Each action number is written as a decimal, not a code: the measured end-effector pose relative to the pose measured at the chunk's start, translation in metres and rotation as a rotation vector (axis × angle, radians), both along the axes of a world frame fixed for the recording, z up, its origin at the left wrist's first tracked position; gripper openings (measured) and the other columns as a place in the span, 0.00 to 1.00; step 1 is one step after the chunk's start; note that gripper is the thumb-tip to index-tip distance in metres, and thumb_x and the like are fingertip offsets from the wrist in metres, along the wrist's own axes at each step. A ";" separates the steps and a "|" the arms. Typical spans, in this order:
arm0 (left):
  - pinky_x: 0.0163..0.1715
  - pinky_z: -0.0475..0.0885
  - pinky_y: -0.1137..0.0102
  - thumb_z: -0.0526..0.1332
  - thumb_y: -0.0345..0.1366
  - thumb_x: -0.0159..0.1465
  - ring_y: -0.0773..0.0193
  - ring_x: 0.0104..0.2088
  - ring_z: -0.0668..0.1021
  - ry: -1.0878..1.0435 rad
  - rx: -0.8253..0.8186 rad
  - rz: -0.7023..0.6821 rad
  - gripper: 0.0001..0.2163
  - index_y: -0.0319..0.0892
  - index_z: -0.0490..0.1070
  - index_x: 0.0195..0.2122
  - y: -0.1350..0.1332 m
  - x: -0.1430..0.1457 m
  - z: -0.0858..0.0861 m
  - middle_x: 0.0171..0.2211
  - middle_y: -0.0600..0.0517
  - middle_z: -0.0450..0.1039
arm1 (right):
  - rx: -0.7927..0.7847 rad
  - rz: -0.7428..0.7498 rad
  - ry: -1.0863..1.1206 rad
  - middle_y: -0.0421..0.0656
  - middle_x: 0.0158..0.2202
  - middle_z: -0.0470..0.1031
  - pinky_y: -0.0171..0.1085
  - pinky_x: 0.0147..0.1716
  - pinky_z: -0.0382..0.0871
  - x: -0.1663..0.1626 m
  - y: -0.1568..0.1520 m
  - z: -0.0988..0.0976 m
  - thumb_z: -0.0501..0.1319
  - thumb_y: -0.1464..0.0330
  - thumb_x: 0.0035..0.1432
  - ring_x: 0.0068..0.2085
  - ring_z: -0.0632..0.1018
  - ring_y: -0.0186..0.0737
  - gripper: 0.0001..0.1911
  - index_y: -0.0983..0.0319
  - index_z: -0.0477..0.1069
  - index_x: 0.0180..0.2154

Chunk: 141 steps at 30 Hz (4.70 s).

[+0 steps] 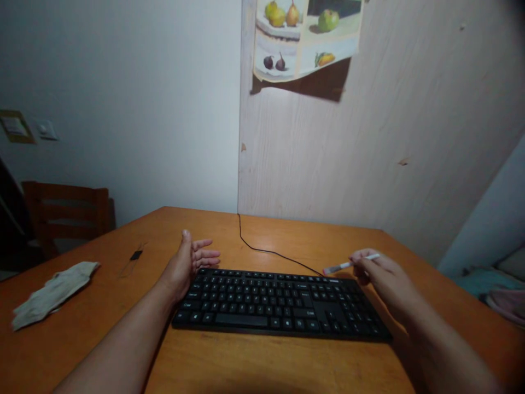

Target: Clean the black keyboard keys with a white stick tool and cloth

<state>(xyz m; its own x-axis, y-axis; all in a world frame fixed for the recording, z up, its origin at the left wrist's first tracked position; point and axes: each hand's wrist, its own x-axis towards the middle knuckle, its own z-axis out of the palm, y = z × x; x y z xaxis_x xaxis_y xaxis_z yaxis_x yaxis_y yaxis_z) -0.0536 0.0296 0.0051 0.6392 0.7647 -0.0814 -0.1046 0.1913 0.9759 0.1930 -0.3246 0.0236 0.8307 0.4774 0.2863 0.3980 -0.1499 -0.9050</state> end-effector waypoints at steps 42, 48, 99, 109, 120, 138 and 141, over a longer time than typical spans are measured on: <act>0.34 0.74 0.64 0.40 0.67 0.65 0.54 0.32 0.82 -0.015 -0.004 0.015 0.40 0.34 0.70 0.53 -0.002 0.000 0.003 0.34 0.39 0.81 | -0.038 -0.204 -0.143 0.38 0.23 0.64 0.37 0.25 0.59 0.003 -0.017 0.004 0.59 0.56 0.60 0.26 0.66 0.39 0.13 0.57 0.70 0.29; 0.34 0.72 0.66 0.39 0.68 0.64 0.54 0.35 0.82 -0.050 -0.065 0.018 0.41 0.35 0.71 0.53 0.001 -0.001 0.000 0.34 0.39 0.80 | 0.001 0.014 0.020 0.41 0.28 0.70 0.38 0.26 0.62 -0.021 0.006 0.009 0.62 0.55 0.58 0.29 0.70 0.41 0.14 0.59 0.73 0.38; 0.35 0.71 0.65 0.40 0.71 0.61 0.57 0.32 0.79 -0.028 -0.047 -0.026 0.42 0.37 0.72 0.51 -0.006 0.003 0.001 0.34 0.43 0.80 | -0.341 0.405 -0.128 0.37 0.24 0.68 0.34 0.25 0.59 -0.079 0.098 0.010 0.53 0.53 0.67 0.26 0.67 0.35 0.17 0.59 0.67 0.34; 0.39 0.71 0.63 0.41 0.71 0.61 0.53 0.37 0.81 0.008 0.068 -0.016 0.42 0.35 0.72 0.51 -0.005 0.005 -0.001 0.36 0.42 0.80 | -0.486 0.113 -0.434 0.40 0.25 0.71 0.37 0.31 0.61 -0.041 0.035 0.035 0.56 0.54 0.65 0.30 0.72 0.40 0.19 0.59 0.68 0.28; 0.46 0.71 0.62 0.39 0.70 0.62 0.52 0.44 0.81 -0.067 0.049 -0.036 0.43 0.37 0.72 0.53 -0.007 0.002 0.003 0.41 0.39 0.81 | -0.017 0.461 0.200 0.37 0.26 0.72 0.33 0.27 0.65 -0.111 0.123 0.035 0.64 0.58 0.58 0.27 0.73 0.34 0.13 0.61 0.70 0.38; 0.39 0.72 0.65 0.41 0.72 0.60 0.53 0.41 0.81 -0.047 0.075 -0.094 0.44 0.38 0.74 0.52 -0.006 0.005 -0.001 0.41 0.40 0.80 | -0.232 0.293 -0.177 0.39 0.24 0.75 0.35 0.26 0.62 -0.094 0.134 0.008 0.55 0.58 0.65 0.25 0.74 0.38 0.15 0.59 0.69 0.30; 0.39 0.71 0.64 0.43 0.73 0.59 0.54 0.39 0.81 -0.050 0.107 -0.101 0.44 0.36 0.74 0.52 -0.006 0.006 -0.004 0.40 0.40 0.80 | -0.279 0.183 -0.223 0.38 0.23 0.72 0.36 0.26 0.61 -0.073 0.100 0.009 0.54 0.57 0.64 0.26 0.73 0.38 0.16 0.59 0.68 0.29</act>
<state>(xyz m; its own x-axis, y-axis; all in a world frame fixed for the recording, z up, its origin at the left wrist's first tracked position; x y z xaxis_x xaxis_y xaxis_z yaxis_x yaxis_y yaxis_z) -0.0476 0.0233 0.0014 0.7144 0.6990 0.0310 -0.1387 0.0980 0.9855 0.1199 -0.2242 0.0325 0.6567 0.6969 0.2883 0.6232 -0.2861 -0.7279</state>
